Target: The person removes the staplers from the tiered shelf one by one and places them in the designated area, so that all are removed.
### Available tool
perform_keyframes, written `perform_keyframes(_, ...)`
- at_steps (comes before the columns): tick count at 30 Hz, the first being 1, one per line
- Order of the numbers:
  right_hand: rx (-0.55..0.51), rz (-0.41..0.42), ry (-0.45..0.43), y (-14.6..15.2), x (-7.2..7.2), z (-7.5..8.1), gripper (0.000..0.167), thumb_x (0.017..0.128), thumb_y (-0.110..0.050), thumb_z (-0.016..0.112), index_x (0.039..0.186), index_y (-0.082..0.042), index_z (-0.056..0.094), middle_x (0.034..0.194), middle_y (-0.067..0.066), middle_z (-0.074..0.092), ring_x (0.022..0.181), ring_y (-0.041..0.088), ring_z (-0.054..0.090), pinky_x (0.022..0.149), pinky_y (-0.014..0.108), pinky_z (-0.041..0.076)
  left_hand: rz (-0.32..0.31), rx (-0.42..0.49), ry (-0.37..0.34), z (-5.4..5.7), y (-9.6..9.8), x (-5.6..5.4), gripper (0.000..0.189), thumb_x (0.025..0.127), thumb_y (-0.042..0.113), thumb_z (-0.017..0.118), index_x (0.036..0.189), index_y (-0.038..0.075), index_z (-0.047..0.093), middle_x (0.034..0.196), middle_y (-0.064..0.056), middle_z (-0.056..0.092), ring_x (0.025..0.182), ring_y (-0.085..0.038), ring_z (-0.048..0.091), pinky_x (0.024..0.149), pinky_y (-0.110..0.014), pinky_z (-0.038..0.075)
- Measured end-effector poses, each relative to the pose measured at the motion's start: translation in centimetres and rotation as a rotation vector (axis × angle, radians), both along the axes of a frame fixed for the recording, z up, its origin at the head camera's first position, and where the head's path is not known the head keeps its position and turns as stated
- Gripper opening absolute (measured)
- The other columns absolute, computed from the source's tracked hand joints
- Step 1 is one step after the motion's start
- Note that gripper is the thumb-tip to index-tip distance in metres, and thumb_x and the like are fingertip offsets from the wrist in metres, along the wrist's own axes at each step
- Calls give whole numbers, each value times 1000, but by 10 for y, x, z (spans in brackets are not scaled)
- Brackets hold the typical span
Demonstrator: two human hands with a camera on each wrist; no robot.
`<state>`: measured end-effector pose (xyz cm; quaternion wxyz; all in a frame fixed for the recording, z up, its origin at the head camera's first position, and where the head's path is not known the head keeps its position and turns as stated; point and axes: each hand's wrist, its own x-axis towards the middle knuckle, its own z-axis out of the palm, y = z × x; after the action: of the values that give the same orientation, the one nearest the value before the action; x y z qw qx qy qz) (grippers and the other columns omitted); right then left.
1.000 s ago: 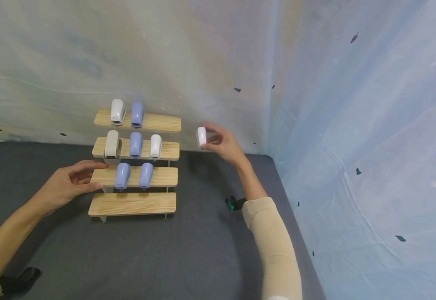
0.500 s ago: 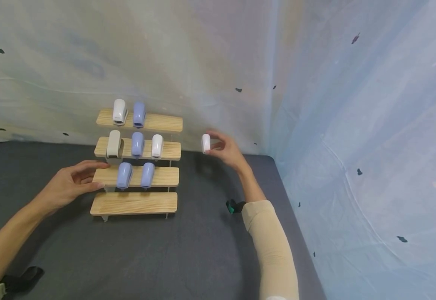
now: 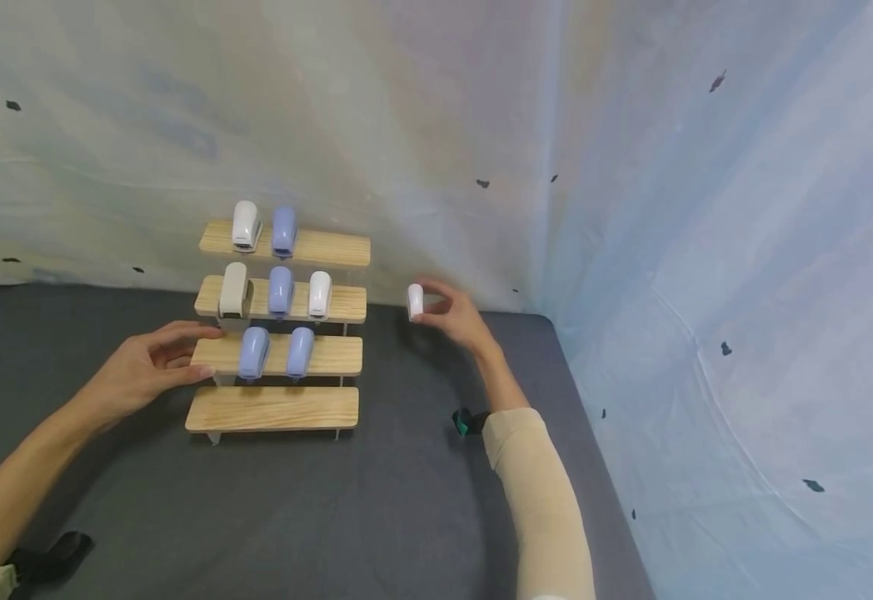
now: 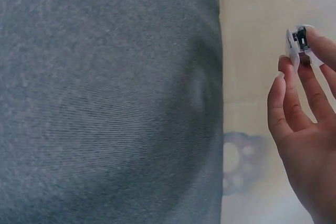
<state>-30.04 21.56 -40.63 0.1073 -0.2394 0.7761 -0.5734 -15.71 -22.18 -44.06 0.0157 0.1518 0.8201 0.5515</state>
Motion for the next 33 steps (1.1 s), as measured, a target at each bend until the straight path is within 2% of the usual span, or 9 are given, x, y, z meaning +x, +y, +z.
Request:
perform_keyframes(7, 25, -39, -45, -2, 1, -3, 64, 87, 11, 70, 145, 7, 44, 142, 28, 46, 116, 52, 55, 85, 31, 56, 5, -1, 5, 2, 1, -1, 51, 93, 18, 73, 139, 6, 55, 137, -8, 48, 108, 3, 56, 81, -15, 53)
perform_keyframes(11, 47, -67, -27, -1, -3, -10, 63, 87, 8, 72, 144, 6, 46, 139, 28, 50, 114, 51, 57, 84, 31, 57, -1, 17, -2, 2, 2, 0, 50, 93, 17, 73, 139, 6, 55, 137, -7, 48, 109, 3, 56, 81, -17, 54)
perform_keyframes(15, 72, -88, 2, 0, -5, -22, 63, 87, 5, 74, 143, 7, 46, 137, 29, 52, 110, 50, 59, 84, 33, 57, 1, 17, -3, 1, 2, 1, 50, 93, 17, 73, 139, 6, 56, 136, -6, 48, 109, 2, 57, 81, -17, 54)
perform_keyframes(22, 154, -168, 29, 4, -14, -49, 63, 87, -2, 77, 144, -4, 51, 139, 19, 55, 106, 39, 65, 83, 31, 56, -1, 20, -11, 3, 1, 1, 50, 93, 18, 73, 139, 6, 56, 136, -7, 48, 110, 0, 57, 81, -17, 54)
perform_keyframes(26, 173, -176, 30, 4, -16, -52, 64, 86, -2, 77, 145, -6, 51, 139, 18, 55, 106, 37, 65, 84, 34, 56, 4, 13, -16, 2, 1, 2, 51, 93, 19, 73, 139, 6, 56, 137, -7, 47, 111, 2, 55, 82, -16, 53)
perform_keyframes(28, 174, -177, 30, 4, -15, -53, 64, 86, -3, 77, 145, -6, 51, 139, 18, 55, 107, 37, 66, 84, 32, 56, 5, 13, -15, 2, 1, 1, 51, 93, 18, 73, 139, 7, 56, 137, -7, 47, 111, 2, 55, 82, -16, 53)
perform_keyframes(30, 169, -173, 16, 2, -12, -46, 64, 87, -1, 77, 145, -3, 50, 140, 20, 54, 107, 40, 65, 84, 33, 56, 5, 15, -12, 1, 0, 1, 51, 93, 18, 73, 139, 7, 56, 137, -7, 47, 110, 2, 55, 82, -16, 54)
perform_keyframes(33, 176, -183, 14, 2, -14, -49, 64, 86, -3, 77, 145, -5, 51, 141, 18, 54, 107, 38, 66, 83, 31, 56, 4, 22, -4, 0, 0, 1, 51, 92, 17, 73, 139, 7, 56, 136, -7, 48, 110, 1, 56, 82, -16, 53)
